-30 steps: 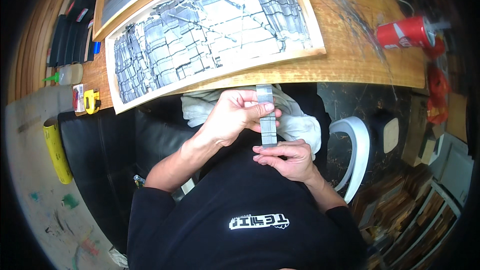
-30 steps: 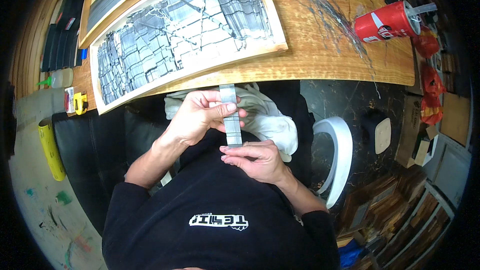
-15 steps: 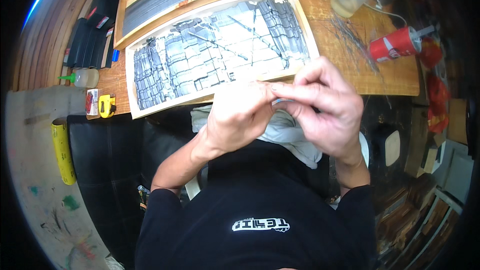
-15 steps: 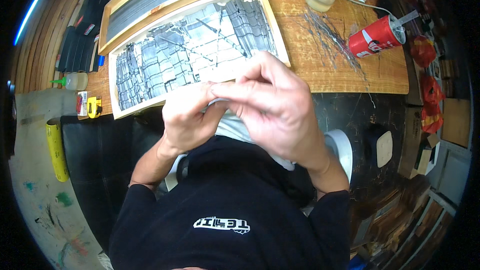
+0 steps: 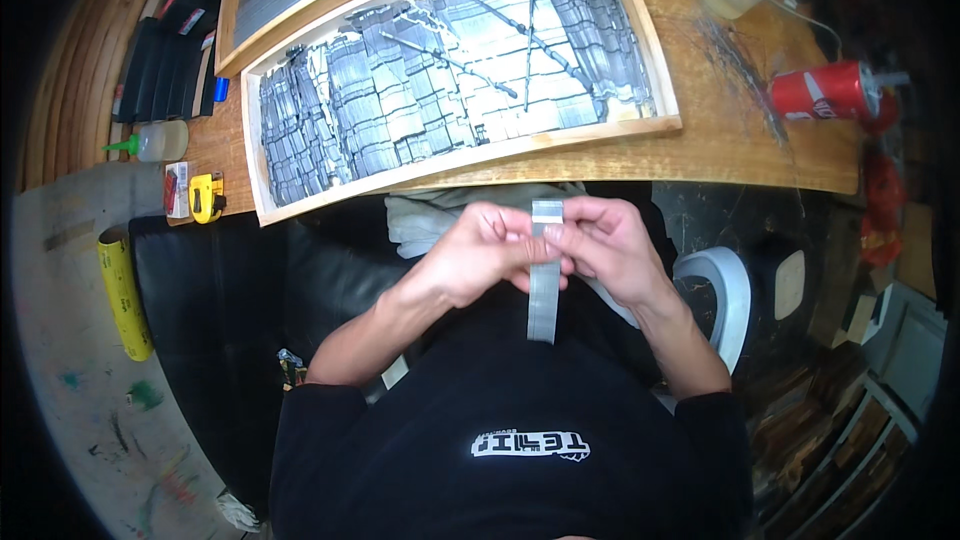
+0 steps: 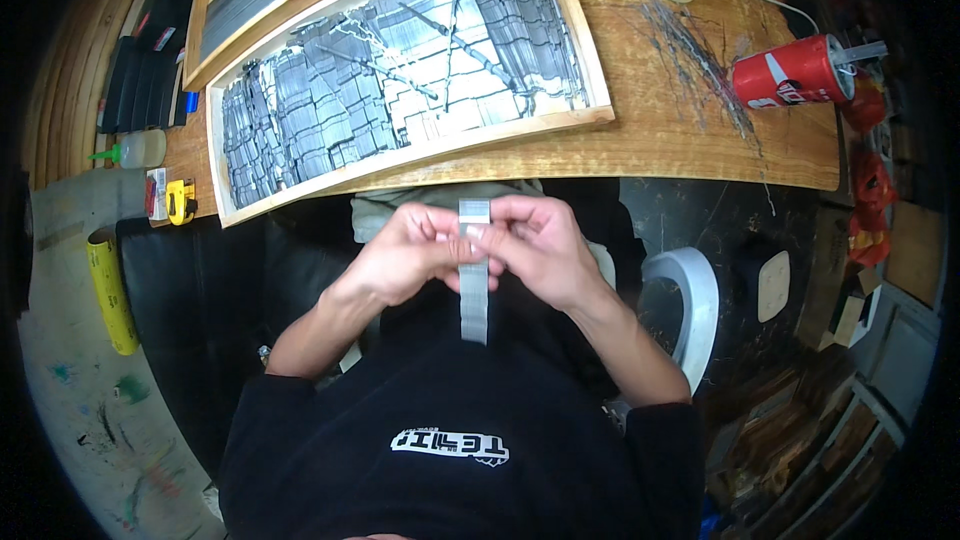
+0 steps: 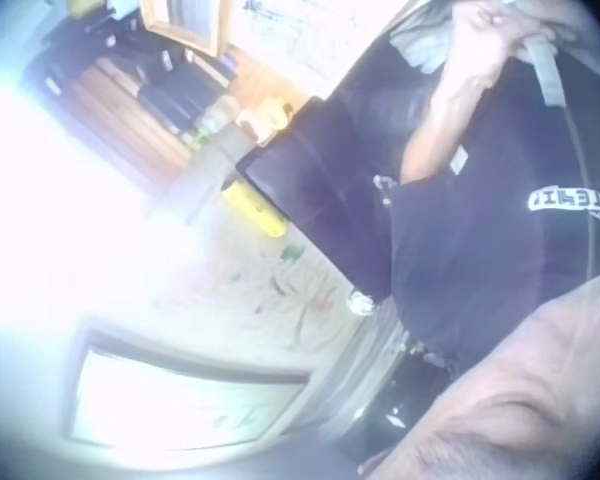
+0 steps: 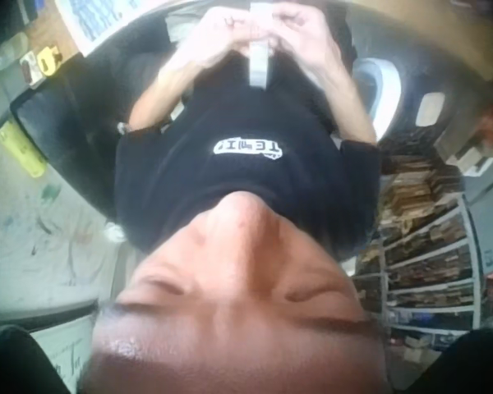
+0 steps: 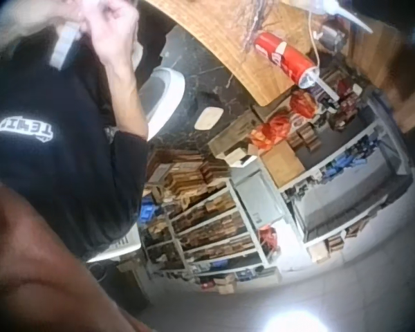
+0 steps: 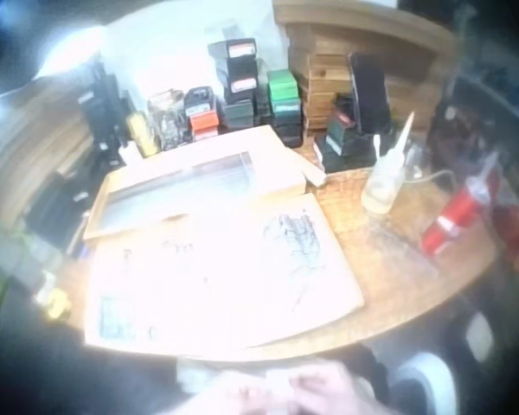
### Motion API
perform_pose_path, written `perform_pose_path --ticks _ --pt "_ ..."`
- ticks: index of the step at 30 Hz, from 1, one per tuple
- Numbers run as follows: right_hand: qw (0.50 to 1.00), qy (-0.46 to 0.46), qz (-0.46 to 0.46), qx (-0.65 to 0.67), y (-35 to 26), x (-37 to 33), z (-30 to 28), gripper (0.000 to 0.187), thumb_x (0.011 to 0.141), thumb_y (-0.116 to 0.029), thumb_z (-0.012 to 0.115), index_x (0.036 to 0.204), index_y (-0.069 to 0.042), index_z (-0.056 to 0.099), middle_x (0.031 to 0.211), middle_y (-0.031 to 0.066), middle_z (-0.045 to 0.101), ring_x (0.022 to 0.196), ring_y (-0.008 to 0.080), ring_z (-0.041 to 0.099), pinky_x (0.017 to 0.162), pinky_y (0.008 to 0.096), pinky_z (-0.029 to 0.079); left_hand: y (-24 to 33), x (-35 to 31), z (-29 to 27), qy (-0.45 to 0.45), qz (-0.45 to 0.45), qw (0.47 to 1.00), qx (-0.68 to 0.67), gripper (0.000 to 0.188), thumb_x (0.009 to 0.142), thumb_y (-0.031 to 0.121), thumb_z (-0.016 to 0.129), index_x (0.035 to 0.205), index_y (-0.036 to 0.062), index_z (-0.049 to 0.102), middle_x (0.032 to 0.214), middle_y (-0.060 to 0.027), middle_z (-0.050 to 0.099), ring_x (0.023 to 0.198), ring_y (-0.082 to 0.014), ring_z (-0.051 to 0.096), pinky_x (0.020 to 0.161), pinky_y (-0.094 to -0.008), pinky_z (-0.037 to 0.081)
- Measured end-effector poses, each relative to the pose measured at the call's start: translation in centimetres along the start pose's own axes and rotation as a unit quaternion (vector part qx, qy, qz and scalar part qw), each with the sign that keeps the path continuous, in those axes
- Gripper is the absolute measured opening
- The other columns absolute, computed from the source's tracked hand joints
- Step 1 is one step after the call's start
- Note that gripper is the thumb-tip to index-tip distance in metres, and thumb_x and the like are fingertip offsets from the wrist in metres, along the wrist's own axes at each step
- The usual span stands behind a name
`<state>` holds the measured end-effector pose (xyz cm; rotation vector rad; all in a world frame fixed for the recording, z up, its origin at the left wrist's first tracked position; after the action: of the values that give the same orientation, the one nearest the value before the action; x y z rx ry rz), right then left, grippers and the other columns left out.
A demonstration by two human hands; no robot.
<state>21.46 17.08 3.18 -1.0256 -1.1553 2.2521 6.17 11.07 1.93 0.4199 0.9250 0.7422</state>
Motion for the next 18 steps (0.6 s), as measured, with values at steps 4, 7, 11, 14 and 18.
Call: perform_pose_path --ticks 4,7,11,14,18 --pt "0.996 0.014 0.038 0.074 1.7 2.4 -0.3 0.017 0.103 -0.011 0.071 0.108 0.003 0.078 0.078 -0.0011 0.069 0.064 0.0015 0.057 0.056 0.0174 0.044 -0.6 1.6 -1.6 -0.001 0.041 0.998 -0.045 0.020 0.103 0.014 0.072 0.115 -0.0013 0.076 0.102 -0.0140 0.081 0.087 -0.0229 0.080 0.070 -0.0281 0.065" --pt "0.999 0.040 0.005 0.017 1.8 2.3 0.4 0.012 0.100 -0.008 0.075 0.106 0.002 0.080 0.079 -0.0011 0.069 0.065 0.0019 0.057 0.058 0.0191 0.046 -0.2 0.8 -2.0 0.062 0.085 0.991 0.081 0.018 0.101 0.015 0.075 0.109 -0.0014 0.078 0.096 -0.0094 0.081 0.079 -0.0140 0.075 0.066 -0.0232 0.058" --pt "0.971 0.036 -0.142 -0.190 -0.5 1.1 2.0 0.015 0.089 0.000 0.082 0.103 -0.003 0.083 0.087 0.0011 0.069 0.073 0.0061 0.060 0.063 0.0231 0.047 0.1 -2.8 -1.2 0.172 0.245 0.885 0.357 0.016 0.099 0.006 0.075 0.112 -0.0018 0.078 0.076 -0.0100 0.074 0.062 -0.0084 0.063 0.056 -0.0286 0.048" --pt "0.951 0.002 -0.195 -0.239 -1.7 0.8 3.3 0.013 0.086 0.000 0.085 0.099 -0.005 0.084 0.085 0.0021 0.067 0.074 0.0107 0.062 0.063 0.0258 0.048 -0.1 -4.2 -0.5 0.199 0.353 0.842 0.357 0.022 0.092 -0.001 0.077 0.113 -0.0032 0.077 0.077 -0.0158 0.073 0.061 -0.0251 0.070 0.057 -0.0332 0.052" --pt "0.948 -0.047 -0.191 -0.248 -1.7 1.3 4.1 0.014 0.085 -0.001 0.086 0.098 -0.005 0.084 0.086 0.0026 0.067 0.074 0.0108 0.063 0.063 0.0258 0.048 -1.0 -5.0 -0.6 0.218 0.390 0.825 0.347 0.019 0.092 -0.006 0.075 0.111 -0.0055 0.076 0.082 -0.0150 0.076 0.067 -0.0205 0.072 0.061 -0.0290 0.054"
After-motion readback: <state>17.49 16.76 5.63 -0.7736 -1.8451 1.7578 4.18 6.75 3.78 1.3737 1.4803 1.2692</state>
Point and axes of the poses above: each hand's wrist, its own x-axis towards the middle knuckle, its own z-axis out of the palm, y = z × x, the point moved 5 cm from there along x, towards the middle knuckle
